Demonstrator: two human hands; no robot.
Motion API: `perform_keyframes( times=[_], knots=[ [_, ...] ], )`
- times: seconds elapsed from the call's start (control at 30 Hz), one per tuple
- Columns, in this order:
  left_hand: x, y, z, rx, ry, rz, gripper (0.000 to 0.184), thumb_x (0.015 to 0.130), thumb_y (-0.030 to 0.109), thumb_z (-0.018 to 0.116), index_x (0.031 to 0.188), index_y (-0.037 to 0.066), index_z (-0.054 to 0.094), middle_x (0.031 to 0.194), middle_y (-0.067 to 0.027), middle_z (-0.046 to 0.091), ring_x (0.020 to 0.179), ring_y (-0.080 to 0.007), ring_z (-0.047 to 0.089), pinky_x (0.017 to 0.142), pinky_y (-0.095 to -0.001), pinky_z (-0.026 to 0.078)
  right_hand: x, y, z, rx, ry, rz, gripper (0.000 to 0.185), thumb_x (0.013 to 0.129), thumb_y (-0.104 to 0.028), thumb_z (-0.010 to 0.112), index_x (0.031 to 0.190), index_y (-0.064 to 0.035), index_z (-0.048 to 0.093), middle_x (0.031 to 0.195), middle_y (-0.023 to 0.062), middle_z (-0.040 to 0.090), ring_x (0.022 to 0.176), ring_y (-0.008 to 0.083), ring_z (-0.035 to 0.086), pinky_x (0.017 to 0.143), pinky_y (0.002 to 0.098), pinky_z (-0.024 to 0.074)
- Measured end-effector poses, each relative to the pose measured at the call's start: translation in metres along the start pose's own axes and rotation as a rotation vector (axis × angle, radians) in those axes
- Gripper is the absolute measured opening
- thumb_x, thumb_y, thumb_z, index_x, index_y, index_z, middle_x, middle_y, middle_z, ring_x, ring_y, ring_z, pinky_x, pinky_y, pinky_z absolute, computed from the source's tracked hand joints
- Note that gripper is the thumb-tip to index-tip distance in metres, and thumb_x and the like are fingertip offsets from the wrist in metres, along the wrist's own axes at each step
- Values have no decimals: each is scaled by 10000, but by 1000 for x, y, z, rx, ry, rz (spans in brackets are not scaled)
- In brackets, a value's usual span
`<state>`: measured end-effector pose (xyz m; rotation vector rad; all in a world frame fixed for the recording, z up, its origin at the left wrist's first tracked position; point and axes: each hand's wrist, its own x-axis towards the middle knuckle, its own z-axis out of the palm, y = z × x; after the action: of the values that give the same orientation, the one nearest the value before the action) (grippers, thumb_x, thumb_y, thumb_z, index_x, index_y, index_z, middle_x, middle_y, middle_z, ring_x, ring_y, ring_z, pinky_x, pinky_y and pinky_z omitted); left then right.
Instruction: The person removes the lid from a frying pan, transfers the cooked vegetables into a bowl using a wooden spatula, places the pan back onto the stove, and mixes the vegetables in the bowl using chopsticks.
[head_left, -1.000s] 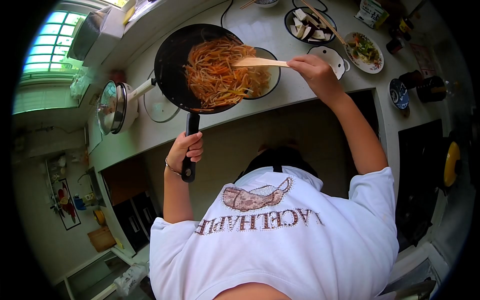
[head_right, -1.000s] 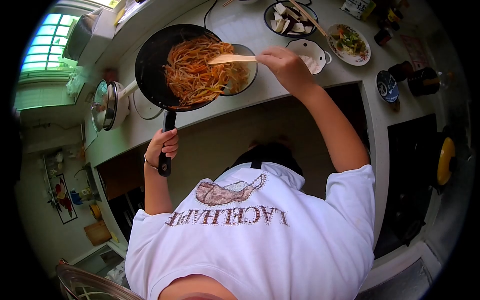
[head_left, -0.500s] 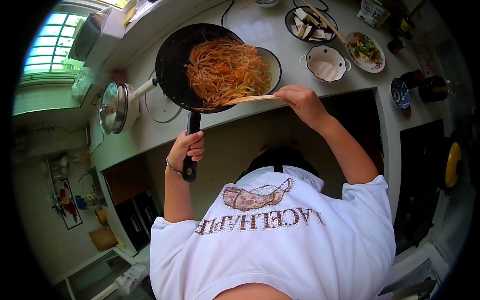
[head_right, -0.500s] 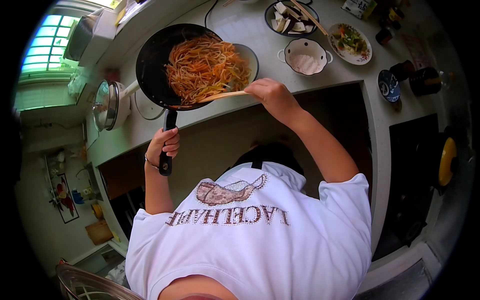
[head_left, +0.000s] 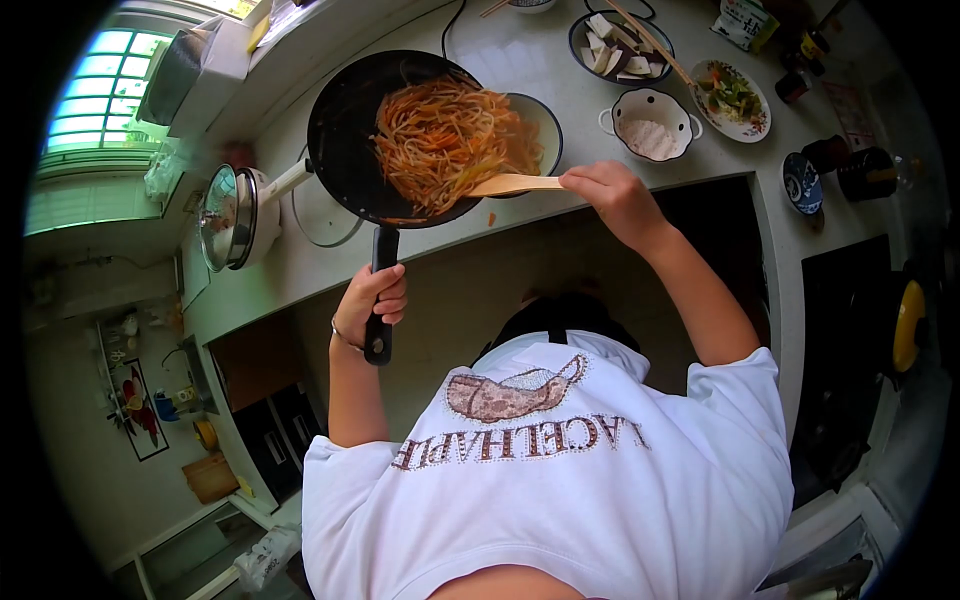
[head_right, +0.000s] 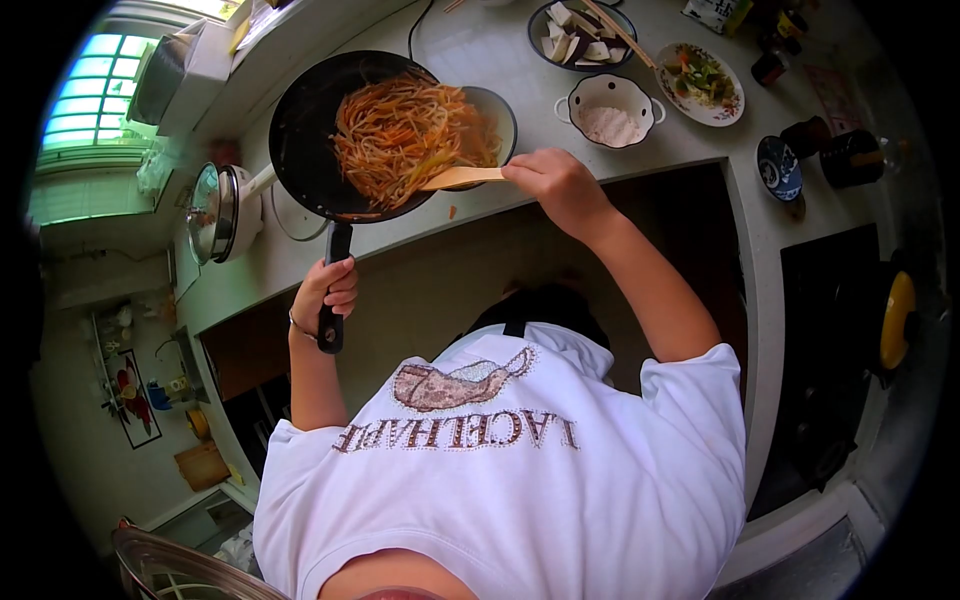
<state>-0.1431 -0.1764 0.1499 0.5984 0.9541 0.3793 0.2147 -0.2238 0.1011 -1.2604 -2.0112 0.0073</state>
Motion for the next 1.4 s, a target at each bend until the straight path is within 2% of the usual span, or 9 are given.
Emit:
perform_keyframes(
  times=[0.53,0.93,1.03,1.3,1.4],
  knots=[
    [2,4,1,-11,-16,-11,219,884,143,523,729,112,371,530,68,321,386,-11,313,330,-179,287,-5,19,-18,-44,55,110,167,712,3,566,864,-22,631,849,109,628,799,262,599,703,341,484],
    [-1,5,4,22,4,-1,239,876,149,536,718,113,360,529,61,330,385,-14,316,330,-182,284,5,18,-37,32,-28,299,107,742,-8,600,846,-5,623,817,143,613,761,292,598,675,356,483],
    [-1,6,7,20,27,-5,234,875,150,536,716,111,369,530,59,336,384,-15,319,329,-182,282,9,17,-41,45,-5,333,125,755,1,598,877,21,614,831,151,612,773,285,598,684,322,476],
    [-2,5,6,27,24,2,215,875,148,536,726,106,388,535,62,333,391,-14,316,334,-177,284,24,-4,-43,218,15,467,122,752,-20,605,870,8,627,795,146,607,744,289,593,666,340,473],
    [0,5,3,14,14,-1,217,877,145,535,723,107,385,536,62,332,391,-14,315,335,-177,286,29,-24,-14,377,35,354,111,752,-22,606,857,8,625,791,144,609,753,287,593,677,343,474]
  ],
)
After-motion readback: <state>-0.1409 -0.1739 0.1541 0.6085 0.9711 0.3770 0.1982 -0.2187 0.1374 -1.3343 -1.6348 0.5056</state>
